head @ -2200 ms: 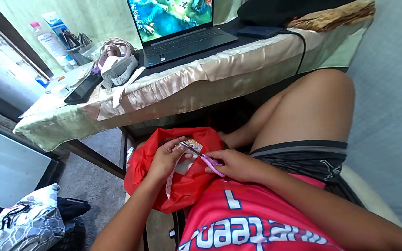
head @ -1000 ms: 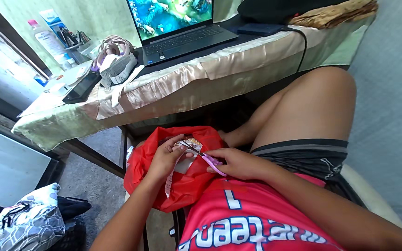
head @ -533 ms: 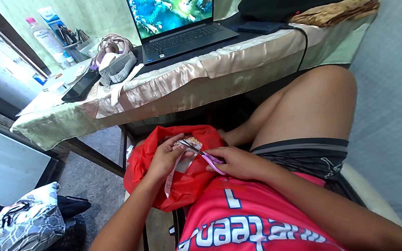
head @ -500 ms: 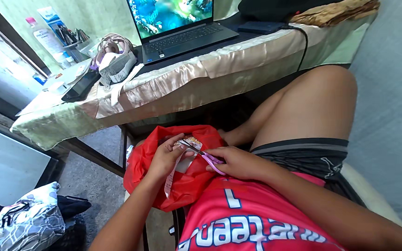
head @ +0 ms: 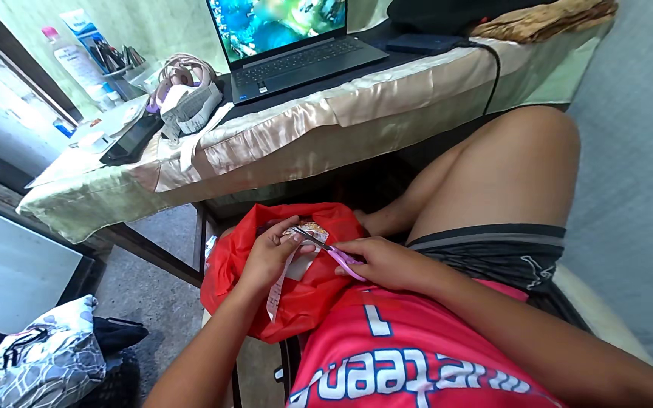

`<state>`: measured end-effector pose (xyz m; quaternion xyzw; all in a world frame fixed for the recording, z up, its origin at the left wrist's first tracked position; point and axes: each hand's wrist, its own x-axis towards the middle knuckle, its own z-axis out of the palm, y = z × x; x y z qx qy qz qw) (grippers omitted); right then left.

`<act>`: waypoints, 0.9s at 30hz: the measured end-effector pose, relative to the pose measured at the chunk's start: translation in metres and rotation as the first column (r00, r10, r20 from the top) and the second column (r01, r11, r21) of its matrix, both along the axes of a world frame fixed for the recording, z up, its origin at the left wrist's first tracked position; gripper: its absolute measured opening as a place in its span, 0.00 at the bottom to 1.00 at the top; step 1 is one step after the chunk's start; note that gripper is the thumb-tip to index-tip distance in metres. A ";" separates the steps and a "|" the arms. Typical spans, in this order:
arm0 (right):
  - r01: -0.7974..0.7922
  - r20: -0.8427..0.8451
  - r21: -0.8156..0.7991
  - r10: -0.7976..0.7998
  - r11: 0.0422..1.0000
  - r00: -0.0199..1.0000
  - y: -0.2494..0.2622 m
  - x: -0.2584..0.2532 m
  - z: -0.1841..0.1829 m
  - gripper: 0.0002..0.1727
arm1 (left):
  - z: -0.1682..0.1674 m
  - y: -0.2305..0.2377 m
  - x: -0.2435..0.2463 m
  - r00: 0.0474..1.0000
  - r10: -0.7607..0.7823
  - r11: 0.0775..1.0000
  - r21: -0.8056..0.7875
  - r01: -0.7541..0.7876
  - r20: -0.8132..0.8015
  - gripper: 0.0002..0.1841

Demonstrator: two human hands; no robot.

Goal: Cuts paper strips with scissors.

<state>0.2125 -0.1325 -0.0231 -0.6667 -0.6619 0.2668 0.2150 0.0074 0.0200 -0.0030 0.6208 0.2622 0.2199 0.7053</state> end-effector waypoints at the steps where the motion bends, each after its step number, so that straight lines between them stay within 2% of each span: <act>1: 0.005 0.005 -0.001 -0.005 1.000 1.000 0.000 0.000 0.000 0.26 | 0.000 0.000 0.000 1.000 0.001 1.000 0.002 -0.001 -0.001 0.23; 10: 0.008 -0.010 -0.010 -0.008 1.000 1.000 0.001 0.003 0.001 0.20 | 0.000 0.001 0.001 1.000 -0.001 1.000 -0.017 0.001 -0.026 0.25; 15: 0.052 -0.152 -0.001 -0.052 0.999 0.987 0.002 0.002 0.000 0.23 | 0.003 0.005 -0.002 1.000 -0.015 1.000 0.021 0.015 -0.009 0.25; 20: 0.085 -0.211 -0.006 -0.085 0.996 0.974 0.001 0.002 0.000 0.24 | 0.001 0.010 -0.004 1.000 0.003 1.000 0.002 -0.003 0.013 0.25; 27: 0.067 -0.351 -0.052 -0.081 0.996 0.933 -0.002 -0.006 0.006 0.21 | 0.005 0.011 -0.006 0.999 0.046 0.999 0.029 -0.045 -0.012 0.29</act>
